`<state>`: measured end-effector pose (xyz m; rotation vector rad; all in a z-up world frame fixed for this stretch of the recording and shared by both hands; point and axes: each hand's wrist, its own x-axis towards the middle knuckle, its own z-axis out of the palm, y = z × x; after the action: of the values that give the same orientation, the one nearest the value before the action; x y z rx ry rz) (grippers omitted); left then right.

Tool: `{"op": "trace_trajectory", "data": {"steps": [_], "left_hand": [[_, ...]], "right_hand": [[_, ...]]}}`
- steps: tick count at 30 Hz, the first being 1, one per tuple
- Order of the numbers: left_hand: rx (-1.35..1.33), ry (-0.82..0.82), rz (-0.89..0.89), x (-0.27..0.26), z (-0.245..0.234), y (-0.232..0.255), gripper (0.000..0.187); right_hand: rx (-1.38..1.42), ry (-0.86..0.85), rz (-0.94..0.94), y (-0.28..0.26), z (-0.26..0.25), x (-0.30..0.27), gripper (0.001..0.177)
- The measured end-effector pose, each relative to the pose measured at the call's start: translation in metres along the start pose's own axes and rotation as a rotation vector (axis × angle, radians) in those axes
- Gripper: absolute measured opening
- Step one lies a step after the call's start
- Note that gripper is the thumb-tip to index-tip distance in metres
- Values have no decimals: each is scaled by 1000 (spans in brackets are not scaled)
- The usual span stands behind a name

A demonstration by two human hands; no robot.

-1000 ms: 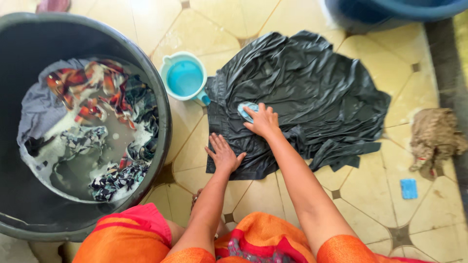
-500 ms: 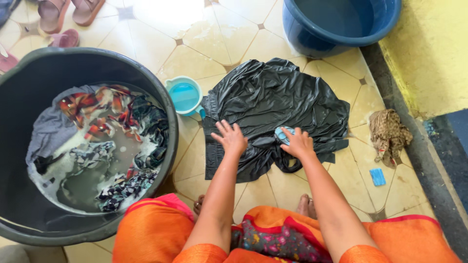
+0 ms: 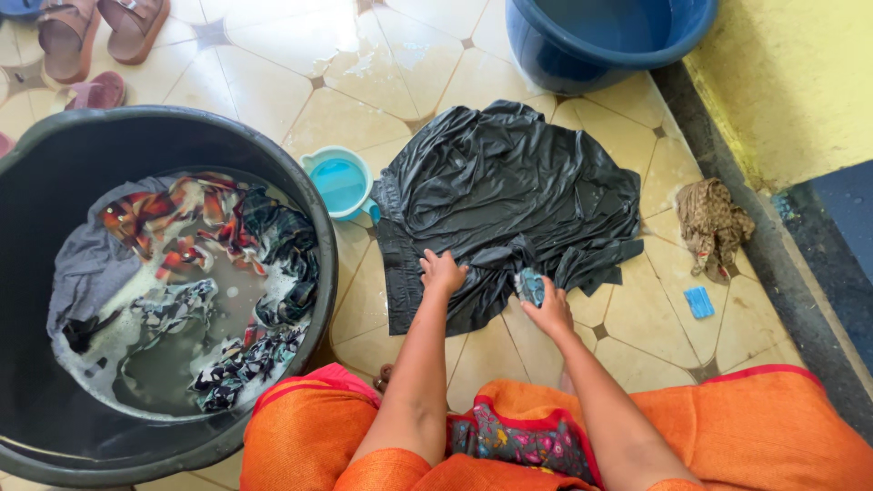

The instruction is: The person scrubs a black garment with a brush on a tiled floor and then rinses it in a basin of soapy water.

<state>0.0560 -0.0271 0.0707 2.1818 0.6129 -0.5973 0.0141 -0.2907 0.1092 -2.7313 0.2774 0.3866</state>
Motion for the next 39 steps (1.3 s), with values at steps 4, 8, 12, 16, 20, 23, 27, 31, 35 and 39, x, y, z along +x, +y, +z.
{"op": "trace_trajectory", "data": {"steps": [4,8,12,16,20,23,27,31,35,39], "left_hand": [[23,34,73,4,-3,2,68],[12,78,72,-1,-7,-7,62],[69,83,43,-9,-7,-11,62],[93,48,32,-11,-3,-9,61],[112,31,28,-14,1,-13,60],[133,48,28,-12,7,-21,63],[173,161,71,-9,12,-25,77],[251,277,226,3,5,-17,102],[315,269,245,34,-1,0,103],[248,252,180,74,26,-5,100]], "right_hand": [[-50,-23,-15,-3,-7,-3,94],[-9,9,-75,-6,-4,-2,92],[-3,32,-145,-6,-2,-6,91],[14,67,-181,-2,-2,-5,89],[94,94,-173,-1,0,0,86],[211,233,-201,-5,8,15,85],[268,346,-198,-15,19,48,85],[324,412,-236,-32,29,82,81],[388,408,-355,-65,37,105,81],[302,377,-423,-111,60,112,82]]}}
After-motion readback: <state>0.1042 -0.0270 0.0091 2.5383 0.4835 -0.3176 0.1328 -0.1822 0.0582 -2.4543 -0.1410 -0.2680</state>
